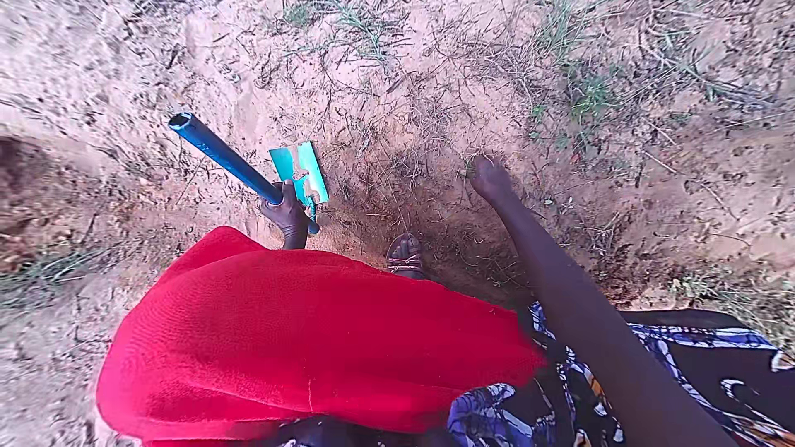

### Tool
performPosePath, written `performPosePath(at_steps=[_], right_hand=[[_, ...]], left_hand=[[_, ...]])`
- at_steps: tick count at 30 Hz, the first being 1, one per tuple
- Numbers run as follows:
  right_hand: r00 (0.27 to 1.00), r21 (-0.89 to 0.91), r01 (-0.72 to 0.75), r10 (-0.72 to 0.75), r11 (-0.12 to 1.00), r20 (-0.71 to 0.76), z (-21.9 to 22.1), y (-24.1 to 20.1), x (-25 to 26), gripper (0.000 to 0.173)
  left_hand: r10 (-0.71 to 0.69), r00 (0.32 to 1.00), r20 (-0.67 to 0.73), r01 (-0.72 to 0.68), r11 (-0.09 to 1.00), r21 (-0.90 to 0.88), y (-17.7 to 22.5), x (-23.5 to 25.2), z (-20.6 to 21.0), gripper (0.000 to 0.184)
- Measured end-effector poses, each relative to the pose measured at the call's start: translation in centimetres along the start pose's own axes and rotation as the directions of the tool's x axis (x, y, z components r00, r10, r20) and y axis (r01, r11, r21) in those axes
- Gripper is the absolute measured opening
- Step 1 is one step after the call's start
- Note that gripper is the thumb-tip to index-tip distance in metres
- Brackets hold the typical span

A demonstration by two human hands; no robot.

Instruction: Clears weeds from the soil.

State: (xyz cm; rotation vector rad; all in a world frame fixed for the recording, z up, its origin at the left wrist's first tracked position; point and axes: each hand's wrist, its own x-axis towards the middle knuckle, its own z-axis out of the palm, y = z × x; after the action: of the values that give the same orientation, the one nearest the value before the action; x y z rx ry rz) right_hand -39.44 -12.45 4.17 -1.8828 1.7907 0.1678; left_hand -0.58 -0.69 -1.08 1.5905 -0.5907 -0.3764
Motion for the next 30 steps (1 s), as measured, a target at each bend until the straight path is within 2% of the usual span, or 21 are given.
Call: performPosePath(at_steps=[4,8,11,13,15,17,19,22,25,27,30], right_hand=[[0.993,-0.024,0.049,-0.046,0.998,0.105,-0.4,0.6,0.6,0.039],[0.975,0.091,0.085,-0.101,0.992,0.200,-0.3,1.2,-0.8,0.040],[0.960,0.154,0.137,-0.169,0.979,0.222,-0.9,2.8,-3.4,0.034],[0.968,0.262,0.055,-0.116,0.964,0.222,-1.0,5.4,-4.5,0.028],[0.984,0.352,-0.080,0.016,0.933,0.180,-1.4,8.6,-4.7,0.027],[0.985,0.354,-0.166,0.170,0.920,0.019,-2.3,11.2,-5.1,0.028],[0.950,0.297,-0.210,0.266,0.931,-0.161,-3.8,11.7,-5.6,0.031],[0.938,0.386,-0.028,0.158,0.922,-0.309,-4.0,9.7,-5.0,0.024],[0.975,0.541,0.129,-0.007,0.831,-0.222,-2.8,4.1,-2.8,0.022],[0.981,0.540,0.112,-0.007,0.834,-0.192,-2.4,-0.3,-0.8,0.026],[0.941,0.422,0.040,0.108,0.906,-0.320,-2.2,-4.5,2.9,0.030]], left_hand=[[0.001,1.000,0.002,-0.001,1.000,-0.012,0.1,0.0,0.2,0.015],[-0.004,1.000,0.012,0.004,1.000,-0.008,0.1,0.0,0.0,0.014],[-0.005,1.000,0.018,0.006,1.000,-0.022,0.1,0.0,0.0,0.014],[-0.014,1.000,0.019,0.015,1.000,-0.020,0.3,-0.2,0.1,0.014],[-0.020,1.000,0.024,0.021,0.999,-0.037,0.7,-0.4,0.3,0.014],[-0.033,0.999,0.014,0.034,0.995,-0.097,1.5,-0.7,0.7,0.019],[-0.036,0.999,0.019,0.039,0.992,-0.122,2.0,-0.8,0.8,0.020],[-0.016,0.999,0.043,0.019,0.998,-0.060,0.5,-0.3,0.2,0.015],[-0.009,0.999,0.037,0.011,0.999,-0.034,-0.1,-0.1,-0.1,0.014],[-0.015,1.000,0.021,0.015,0.999,-0.041,-0.1,-0.2,0.1,0.013],[-0.004,1.000,0.012,0.005,1.000,-0.022,-0.1,-0.3,0.0,0.012]])
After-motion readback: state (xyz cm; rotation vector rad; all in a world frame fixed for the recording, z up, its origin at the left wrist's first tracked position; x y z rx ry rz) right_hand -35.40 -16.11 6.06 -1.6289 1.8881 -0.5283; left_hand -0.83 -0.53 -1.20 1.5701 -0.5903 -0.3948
